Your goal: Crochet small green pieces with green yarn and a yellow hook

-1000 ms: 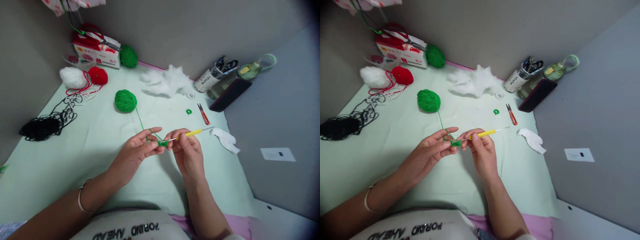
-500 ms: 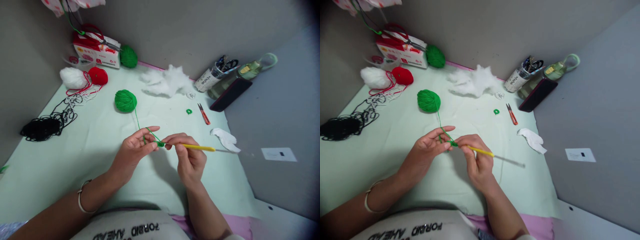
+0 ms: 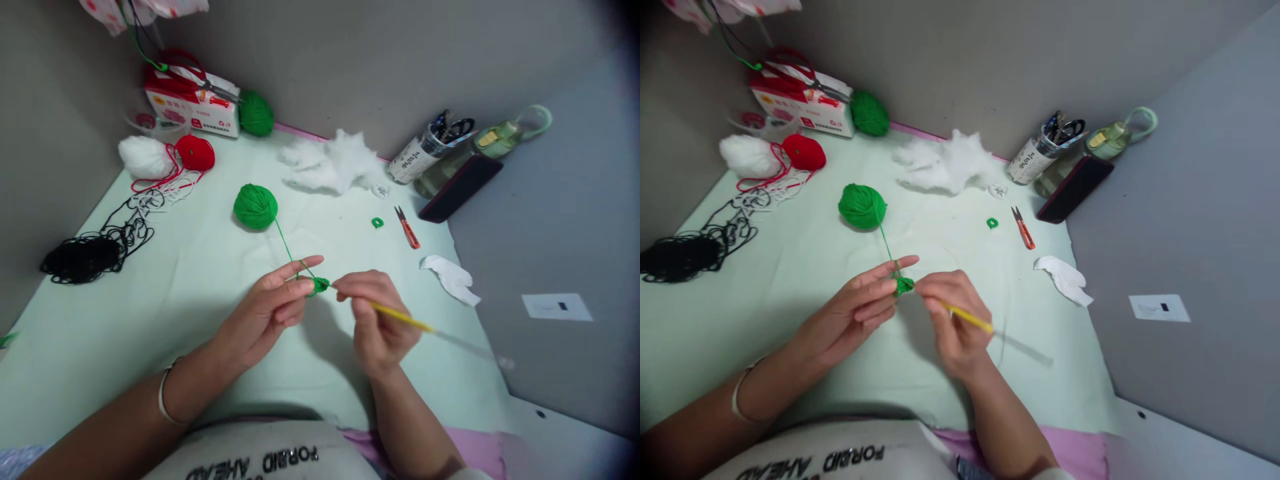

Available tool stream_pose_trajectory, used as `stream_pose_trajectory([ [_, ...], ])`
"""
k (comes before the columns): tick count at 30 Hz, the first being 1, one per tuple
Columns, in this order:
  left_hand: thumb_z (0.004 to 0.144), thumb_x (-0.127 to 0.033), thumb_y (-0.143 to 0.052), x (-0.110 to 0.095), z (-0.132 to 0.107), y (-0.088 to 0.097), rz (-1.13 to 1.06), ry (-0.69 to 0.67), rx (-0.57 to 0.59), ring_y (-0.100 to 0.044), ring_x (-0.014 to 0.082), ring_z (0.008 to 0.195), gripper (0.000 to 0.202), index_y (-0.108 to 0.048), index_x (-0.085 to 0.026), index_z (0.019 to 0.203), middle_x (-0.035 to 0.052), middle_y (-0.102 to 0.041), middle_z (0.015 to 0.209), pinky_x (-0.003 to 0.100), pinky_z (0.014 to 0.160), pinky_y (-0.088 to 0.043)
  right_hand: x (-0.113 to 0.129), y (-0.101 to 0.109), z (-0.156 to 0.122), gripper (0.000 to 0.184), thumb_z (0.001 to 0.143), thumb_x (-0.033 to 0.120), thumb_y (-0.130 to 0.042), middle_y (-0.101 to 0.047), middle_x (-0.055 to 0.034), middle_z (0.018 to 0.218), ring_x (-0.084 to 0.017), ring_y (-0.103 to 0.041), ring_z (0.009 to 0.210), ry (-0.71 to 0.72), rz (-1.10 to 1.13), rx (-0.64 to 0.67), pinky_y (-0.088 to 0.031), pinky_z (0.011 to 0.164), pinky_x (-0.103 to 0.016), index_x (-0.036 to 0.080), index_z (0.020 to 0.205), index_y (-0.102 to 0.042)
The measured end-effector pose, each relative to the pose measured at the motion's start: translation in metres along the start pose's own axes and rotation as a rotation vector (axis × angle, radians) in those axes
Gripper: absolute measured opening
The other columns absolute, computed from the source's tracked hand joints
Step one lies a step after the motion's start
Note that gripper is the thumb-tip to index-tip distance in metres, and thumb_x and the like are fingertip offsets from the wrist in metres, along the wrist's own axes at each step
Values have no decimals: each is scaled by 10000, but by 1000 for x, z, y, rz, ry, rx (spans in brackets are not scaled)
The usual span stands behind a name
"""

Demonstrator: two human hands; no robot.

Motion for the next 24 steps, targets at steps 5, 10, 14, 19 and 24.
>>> stream_pose_trajectory([
  [5, 840, -252, -752, -1, 2, 2, 98, -83, 2, -231, 31, 462, 396, -690, -210, 1230, -72, -516, 652, 218, 468, -246, -2, -5, 8, 175, 977, 253, -589, -734, -68, 892, -219, -670, 788, -200, 248, -34, -548, 622, -368, 254, 930, -757],
  [10, 809, -300, -791, 3, 3, 3, 229, -158, -62, -377, 43, 532, 375, -739, -235, 1175, -16, -626, 834, 222, 498, -307, -1, -8, 5, 190, 974, 180, -586, -749, -59, 936, -215, -698, 867, -200, 213, 23, -577, 711, -378, 258, 997, -757],
  [14, 795, -284, -809, 3, 3, 2, 194, -164, -96, -339, 37, 510, 387, -740, -238, 1173, -41, -589, 769, 211, 488, -304, 2, -9, -3, 328, 934, 118, -624, -737, -53, 1043, -207, -693, 906, -3, -100, 96, -590, 739, -370, 339, 1147, -742],
  [19, 846, -243, -755, 0, 4, 1, 10, -14, -32, -224, 16, 489, 313, -753, -193, 1155, -59, -485, 716, 176, 461, -258, 1, -7, -2, 288, 940, 121, -611, -742, -61, 982, -210, -686, 857, -26, -16, 5, -580, 715, -375, 303, 1111, -754],
  [24, 854, -237, -751, 0, 3, 4, 78, -102, -44, -300, 10, 496, 272, -764, -224, 1125, -46, -542, 759, 178, 487, -297, -5, -7, 8, 181, 972, 205, -598, -706, -42, 858, -171, -632, 715, -266, 397, -70, -522, 598, -323, 260, 964, -771],
])
Point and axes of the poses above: each hand's wrist, its own z-axis towards the middle knuckle, its own y-axis out of the back of the hand, x = y × z, the point moved 1 cm from there along z, towards the middle knuckle
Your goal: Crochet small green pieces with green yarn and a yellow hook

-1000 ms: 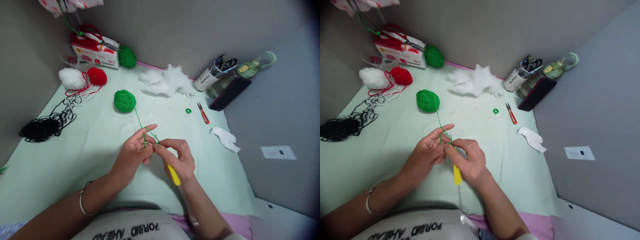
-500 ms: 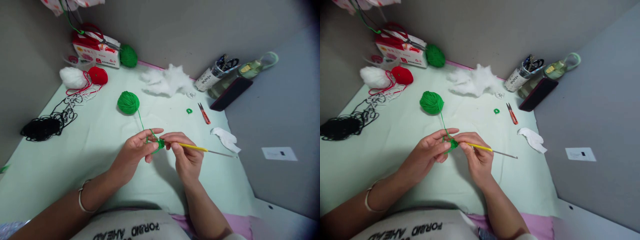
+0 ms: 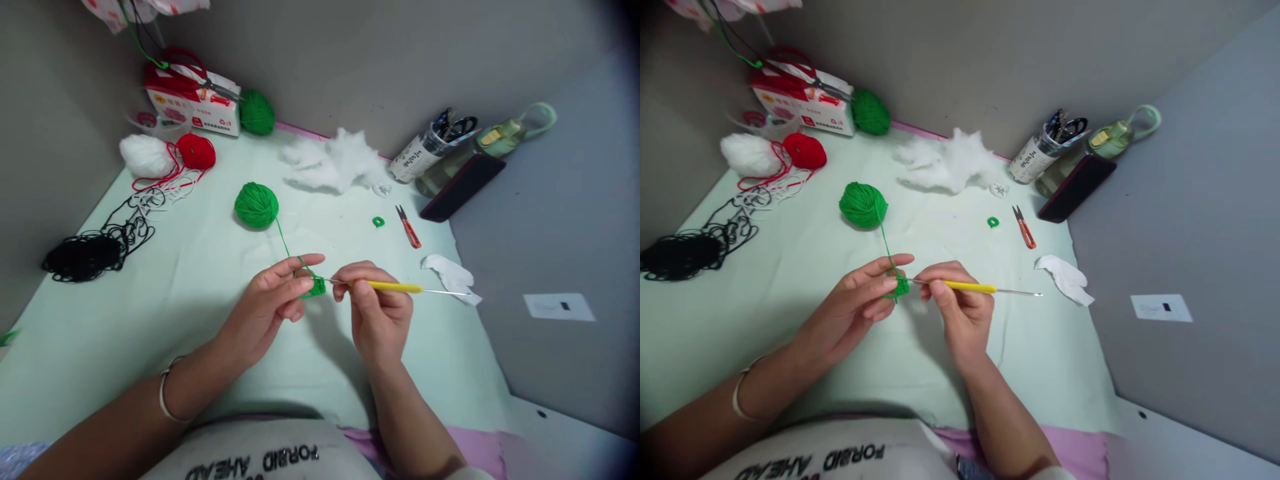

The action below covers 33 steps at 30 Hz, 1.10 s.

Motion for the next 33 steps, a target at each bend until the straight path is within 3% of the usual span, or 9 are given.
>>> stream_pose_trajectory([
  [5, 817, -266, -798, 5, 0, -1, 148, -94, 3, -435, 40, 553, 304, -765, -244, 1119, -26, -637, 798, 197, 538, -361, -1, -4, -2, 177, 965, 172, -609, -730, -52, 898, -186, -672, 806, 3, -93, 48, -560, 643, -324, 243, 987, -770],
  [8, 818, -255, -801, 6, 0, -3, 126, -77, -31, -417, 32, 534, 358, -745, -258, 1171, -47, -605, 745, 182, 523, -352, 1, -6, -10, 280, 945, 92, -610, -722, -59, 977, -185, -687, 860, 185, -346, 96, -586, 698, -334, 270, 1104, -755],
  [11, 847, -248, -773, 7, 1, -4, -4, 45, 2, -333, 19, 485, 365, -731, -238, 1209, -81, -472, 633, 160, 485, -319, 2, -5, -14, 385, 916, 46, -628, -710, -79, 1072, -198, -687, 936, 365, -534, 119, -593, 741, -345, 283, 1203, -727],
  [15, 842, -241, -772, 3, 3, -2, -122, 107, 12, -311, -13, 490, 271, -769, -176, 1105, -60, -499, 742, 135, 475, -317, 2, 1, -5, 222, 961, 123, -590, -696, -42, 881, -163, -657, 748, 179, -255, -20, -560, 623, -315, 248, 1035, -758],
  [19, 812, -177, -781, 1, 3, -3, 21, -68, -94, -480, 19, 567, 365, -724, -212, 1171, -53, -589, 770, 144, 547, -396, 0, 0, 1, 205, 992, 179, -551, -675, -29, 830, -139, -621, 637, -10, -38, 5, -523, 536, -292, 231, 959, -746],
  [22, 778, -171, -809, 4, 1, -6, 128, -171, -152, -541, 44, 594, 521, -652, -231, 1271, -56, -649, 795, 167, 579, -432, -1, -6, -6, 231, 933, 90, -623, -735, -65, 942, -188, -689, 842, 175, -340, 53, -572, 676, -335, 241, 1041, -761],
  [24, 794, -199, -803, 7, 1, -8, 112, -125, -116, -547, 47, 565, 519, -640, -214, 1286, -56, -661, 763, 180, 588, -447, 0, -9, -11, 342, 889, 25, -656, -756, -88, 1058, -206, -700, 932, 361, -518, 17, -582, 746, -359, 257, 1117, -759],
  [26, 827, -223, -780, 9, 1, -8, 34, -32, -53, -566, 48, 562, 446, -667, -186, 1256, -48, -663, 732, 180, 603, -468, 1, -10, -13, 383, 879, 10, -660, -762, -94, 1103, -210, -712, 933, 415, -514, -8, -586, 754, -370, 269, 1146, -756],
  [33, 874, -133, -721, 6, 4, -1, -140, 63, -9, -668, 46, 708, 293, -733, -189, 1162, -6, -724, 886, 148, 732, -540, -8, -4, -2, 131, 943, 242, -656, -776, -46, 946, -194, -695, 811, -81, -12, -21, -568, 685, -347, 268, 967, -782],
])
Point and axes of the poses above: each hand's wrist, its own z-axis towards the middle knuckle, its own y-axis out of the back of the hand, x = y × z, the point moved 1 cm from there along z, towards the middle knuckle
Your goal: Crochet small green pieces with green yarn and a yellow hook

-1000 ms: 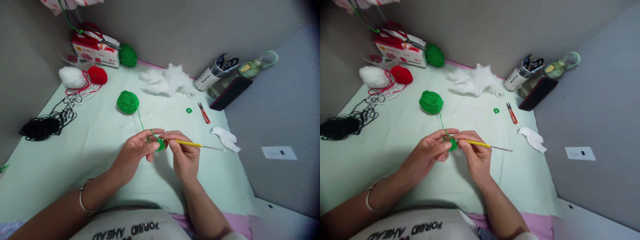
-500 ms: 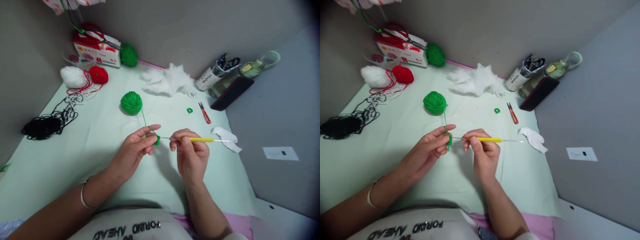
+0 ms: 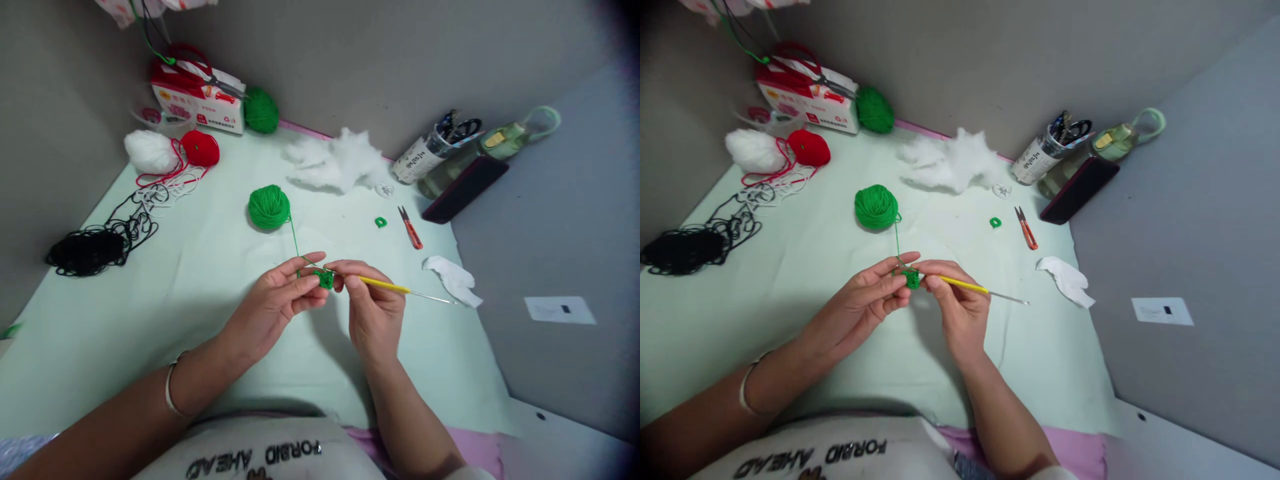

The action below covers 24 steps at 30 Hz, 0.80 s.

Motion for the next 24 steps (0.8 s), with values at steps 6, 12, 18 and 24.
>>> stream_pose_trajectory([
  [6, 879, -161, -724, -4, -2, 0, 19, -20, 34, -681, 70, 733, 292, -730, -199, 1168, 6, -726, 899, 182, 763, -557, -2, 1, 1, 102, 924, 282, -690, -771, -38, 918, -162, -659, 758, -152, 160, 28, -534, 693, -311, 266, 938, -790],
  [12, 881, -209, -727, -4, -2, 2, 59, -45, 44, -667, 81, 725, 258, -746, -204, 1138, 1, -706, 899, 204, 741, -541, 3, 3, 7, 137, 937, 336, -671, -760, -20, 821, -112, -603, 629, -320, 334, 25, -505, 633, -254, 240, 876, -747],
  [18, 849, -277, -764, -7, -5, -2, 155, -92, -24, -666, 117, 724, 251, -757, -211, 1091, 3, -715, 856, 273, 777, -535, 7, 7, 5, 169, 984, 311, -600, -763, -50, 862, -143, -658, 675, -160, 166, 32, -542, 641, -295, 207, 914, -714],
  [24, 837, -299, -772, -5, -6, 1, 296, -205, -93, -674, 138, 755, 255, -767, -223, 1081, 2, -702, 846, 286, 794, -532, 15, 4, -3, 185, 997, 166, -530, -765, -48, 920, -169, -711, 754, 183, -191, 59, -585, 659, -330, 223, 992, -706],
])
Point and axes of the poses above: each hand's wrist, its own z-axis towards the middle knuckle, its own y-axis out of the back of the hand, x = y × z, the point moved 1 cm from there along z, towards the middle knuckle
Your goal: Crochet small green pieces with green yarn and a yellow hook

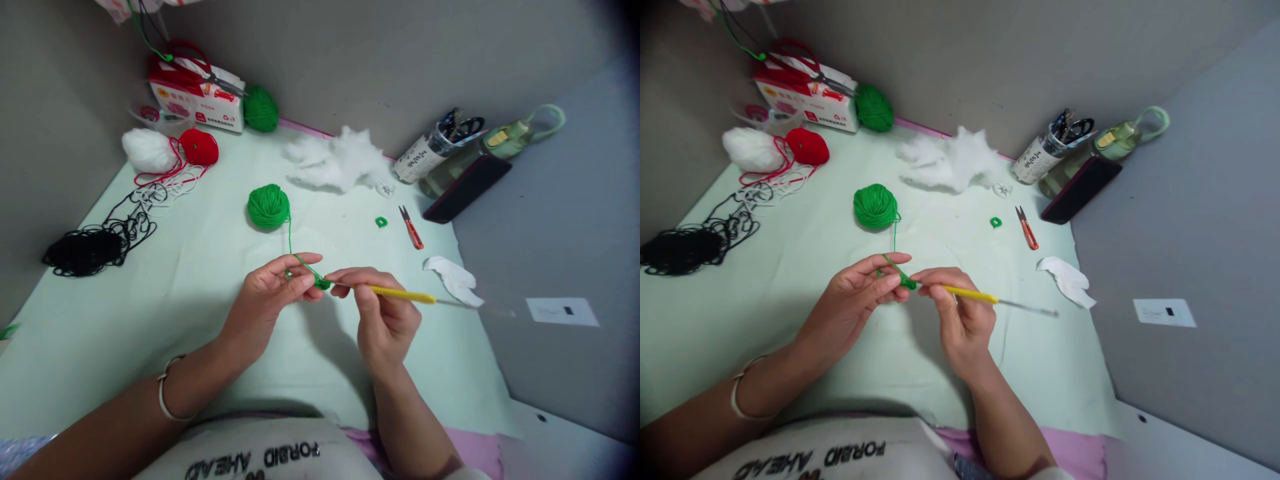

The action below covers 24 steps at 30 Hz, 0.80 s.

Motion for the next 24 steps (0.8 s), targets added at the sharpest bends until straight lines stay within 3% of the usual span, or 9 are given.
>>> stream_pose_trajectory([
  [5, 801, -254, -804, 5, 3, 2, 27, -57, -38, -647, 116, 735, 287, -759, -226, 1083, -15, -676, 854, 254, 751, -522, 4, -4, -8, 283, 943, 57, -556, -773, -84, 1032, -203, -739, 904, 362, -384, 114, -618, 722, -336, 229, 1127, -686],
  [10, 785, -213, -807, 3, 3, -1, -11, -73, -66, -611, 101, 695, 431, -692, -234, 1200, -50, -623, 784, 231, 687, -503, 1, -4, -13, 359, 903, 7, -596, -785, -101, 1075, -203, -745, 929, 498, -562, 129, -624, 721, -311, 221, 1177, -686],
  [13, 800, -199, -783, 2, 1, -1, 4, -83, -67, -584, 87, 679, 446, -679, -252, 1230, -58, -608, 782, 222, 700, -493, 1, -4, -10, 332, 928, 34, -574, -782, -108, 1086, -200, -743, 909, 470, -474, 126, -623, 692, -324, 229, 1172, -686],
  [19, 788, -194, -794, 1, -2, 0, 80, -127, -84, -441, 72, 596, 465, -695, -270, 1236, -49, -590, 781, 198, 565, -386, -3, -3, -1, 213, 973, 115, -546, -781, -65, 906, -218, -751, 856, 171, -53, 46, -617, 677, -366, 231, 1029, -715],
  [21, 787, -200, -803, 2, -2, 0, 81, -126, -91, -404, 69, 583, 452, -705, -268, 1223, -48, -574, 766, 196, 536, -349, -4, -4, -3, 233, 968, 98, -553, -779, -76, 952, -212, -745, 862, 214, -108, 69, -619, 686, -364, 234, 1069, -713],
  [24, 780, -203, -812, 2, -3, -2, 27, -97, -75, -386, 58, 565, 464, -702, -267, 1227, -43, -576, 786, 190, 507, -319, -4, -7, -12, 331, 945, 79, -589, -764, -85, 1086, -207, -739, 927, 345, -392, 125, -629, 737, -348, 271, 1191, -699],
])
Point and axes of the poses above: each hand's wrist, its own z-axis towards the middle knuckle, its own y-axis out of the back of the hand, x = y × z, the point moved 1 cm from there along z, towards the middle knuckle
